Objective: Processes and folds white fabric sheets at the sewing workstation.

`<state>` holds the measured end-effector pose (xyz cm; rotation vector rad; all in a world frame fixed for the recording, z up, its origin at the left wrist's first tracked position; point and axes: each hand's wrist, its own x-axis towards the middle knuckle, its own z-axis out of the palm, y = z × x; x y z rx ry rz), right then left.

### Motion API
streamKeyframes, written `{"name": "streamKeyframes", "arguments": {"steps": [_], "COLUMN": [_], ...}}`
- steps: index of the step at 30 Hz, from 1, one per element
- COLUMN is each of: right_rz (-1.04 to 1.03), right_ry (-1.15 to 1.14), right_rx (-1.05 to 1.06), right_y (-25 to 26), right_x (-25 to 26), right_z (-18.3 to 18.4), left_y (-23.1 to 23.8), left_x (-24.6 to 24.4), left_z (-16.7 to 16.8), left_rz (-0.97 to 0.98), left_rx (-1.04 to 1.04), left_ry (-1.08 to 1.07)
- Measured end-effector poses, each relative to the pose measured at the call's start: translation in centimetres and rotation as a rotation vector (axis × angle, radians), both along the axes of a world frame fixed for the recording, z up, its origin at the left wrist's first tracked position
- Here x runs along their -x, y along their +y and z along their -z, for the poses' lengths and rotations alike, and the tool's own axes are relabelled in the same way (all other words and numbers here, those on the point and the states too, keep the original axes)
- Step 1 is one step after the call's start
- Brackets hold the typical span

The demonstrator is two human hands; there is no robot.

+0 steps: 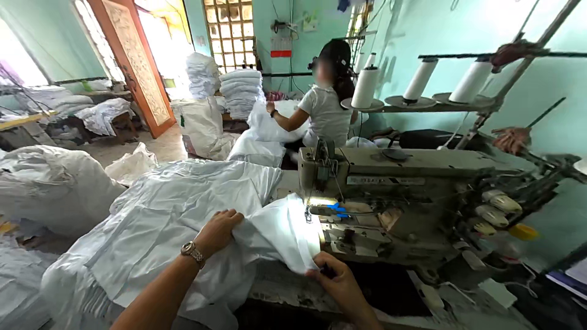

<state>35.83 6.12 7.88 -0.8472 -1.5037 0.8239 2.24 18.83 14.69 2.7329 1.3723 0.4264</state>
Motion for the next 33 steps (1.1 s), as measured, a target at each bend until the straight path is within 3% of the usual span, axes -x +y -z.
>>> {"name": "streamKeyframes", "arguments": {"steps": [2, 4, 5, 8, 9, 12, 14, 16, 18, 22, 27, 30, 33], "right_rz": [0.014, 0.007, 0.003, -0.014, -0.027, -0.036, -0.022, -0.006, 0.006, -0.040, -0.076, 0.110, 0.215], "right_ry": [0.011, 0.021, 0.012, -0.076, -0.100, -0.140, -0.191, -0.278, -0.360, -0.435, -0.325, -0.436, -0.446], "right_rx": [-0.008, 0.002, 0.011, 0.035, 0.044, 0.042, -0.010, -0.078, -0.137, -0.126, -0.088, 0.049, 0.190], "right_y": [0.0, -0.2, -0.4, -1.1, -1.3, -1.9, -2.1, -2.2, -2.4, -2.7, 0.1, 3.5, 5.5], "right_x": [-0.1, -0.3, -0.5, -1.1, -1.2, -1.0, -0.7, -0.6, -0.7, -1.4, -1.4, -1.3, -1.1], "right_z": [0.4, 1.0, 1.3, 1.7, 1.5, 0.9, 0.1, -0.8, -1.4, -3.1, -4.1, -5.7, -6.5], "left_y": [-1.1, -1.3, -1.6, -2.6, -3.1, -5.7, -6.6, -6.7, -6.5, -5.3, -5.1, -4.6, -3.7], "left_x": [1.2, 2.7, 3.1, 2.6, 1.3, -3.5, -7.2, -10.7, -13.2, -14.2, -11.7, -10.4, -9.6], "left_z": [-1.7, -1.9, -1.3, 0.0, -0.7, -4.1, -4.9, -5.1, -5.0, -6.6, -13.4, -17.0, -18.6], "left_rz": [-0.056, -0.116, -0.140, -0.167, -0.159, 0.008, 0.239, 0.502, 0.659, 0.673, 0.700, 0.539, 0.503], "left_rx": [-0.413, -0.579, -0.453, 0.239, 0.313, 0.087, -0.096, -0.080, 0.011, 0.078, 0.272, 0.036, -0.120], "left_ry": [-0.125, -0.135, -0.092, 0.164, 0.219, 0.154, 0.043, 0.012, 0.118, 0.322, 0.208, 0.164, 0.139]}}
